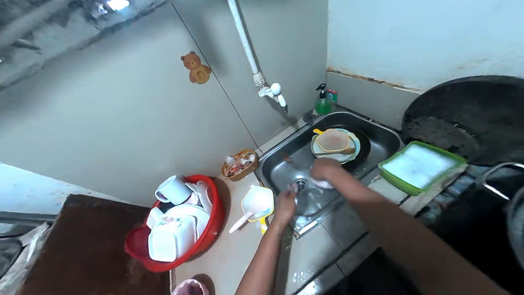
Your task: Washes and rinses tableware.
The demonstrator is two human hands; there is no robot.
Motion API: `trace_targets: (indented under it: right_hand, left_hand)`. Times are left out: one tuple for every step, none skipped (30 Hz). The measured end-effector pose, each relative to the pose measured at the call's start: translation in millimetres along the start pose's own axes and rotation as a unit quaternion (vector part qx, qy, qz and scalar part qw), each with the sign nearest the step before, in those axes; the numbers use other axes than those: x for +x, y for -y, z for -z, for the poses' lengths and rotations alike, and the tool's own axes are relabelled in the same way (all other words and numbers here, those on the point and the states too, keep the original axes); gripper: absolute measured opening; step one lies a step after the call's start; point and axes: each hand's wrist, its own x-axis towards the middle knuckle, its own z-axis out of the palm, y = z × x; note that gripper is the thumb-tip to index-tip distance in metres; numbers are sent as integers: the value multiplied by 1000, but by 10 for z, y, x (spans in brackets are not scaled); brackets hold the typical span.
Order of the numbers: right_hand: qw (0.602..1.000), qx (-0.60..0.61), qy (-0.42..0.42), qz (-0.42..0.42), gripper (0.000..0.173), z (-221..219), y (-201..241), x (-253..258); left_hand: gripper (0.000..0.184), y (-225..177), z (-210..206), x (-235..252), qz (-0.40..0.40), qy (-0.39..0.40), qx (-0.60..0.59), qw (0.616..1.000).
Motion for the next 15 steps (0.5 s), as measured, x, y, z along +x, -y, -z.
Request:
trace_targets:
  right_hand:
    - [1000,-8,-8,5,37,-202,247,-213]
    - [999,-15,-26,16,33,-408,426,-363]
    - [998,-27,-48,34,31,-582,532,-451]
    - [995,-39,-68,54,35,-725,575,-499]
    - [993,-55,-76,76,41,-841,576,-516]
    - [990,-70,-67,99,44,-903,552,-537]
    - [988,-81,-54,123,46,-935,497,-540]
    - [985,-82,-44,146,47,-937,421,-540]
    - [983,-71,-38,166,45,-912,326,-536]
    - [982,-34,-39,182,44,-863,208,-524]
    - [979,26,-50,197,44,-809,71,-492]
    - [971,104,-70,205,43,-755,-66,-429]
    - [954,196,-97,203,40,-711,-187,-336]
    - [928,296,-119,193,38,-674,-271,-250]
    - [896,383,-135,181,41,-651,-306,-189]
  left_hand:
    - [50,-12,-76,31,7,-5,-25,1000]
    - [49,-27,-123,53,15,-26,-45,999]
    - [44,-26,-131,75,21,-51,-63,996]
    - [38,15,-115,91,22,-71,-82,994]
    - [35,84,-92,102,26,-88,-97,991]
    - [36,156,-76,106,36,-101,-110,988]
    - [36,228,-73,112,47,-113,-124,985]
    - [36,289,-73,117,53,-129,-147,979]
    - [35,327,-55,114,55,-143,-176,972]
    - [34,344,-8,93,50,-154,-204,966]
    - [34,363,69,60,46,-153,-216,963]
    - [34,384,147,16,39,-146,-206,967]
    - [36,404,216,-43,35,-129,-185,974]
    - [39,423,268,-112,34,-100,-158,982]
    - [41,429,290,-188,33,-73,-129,988]
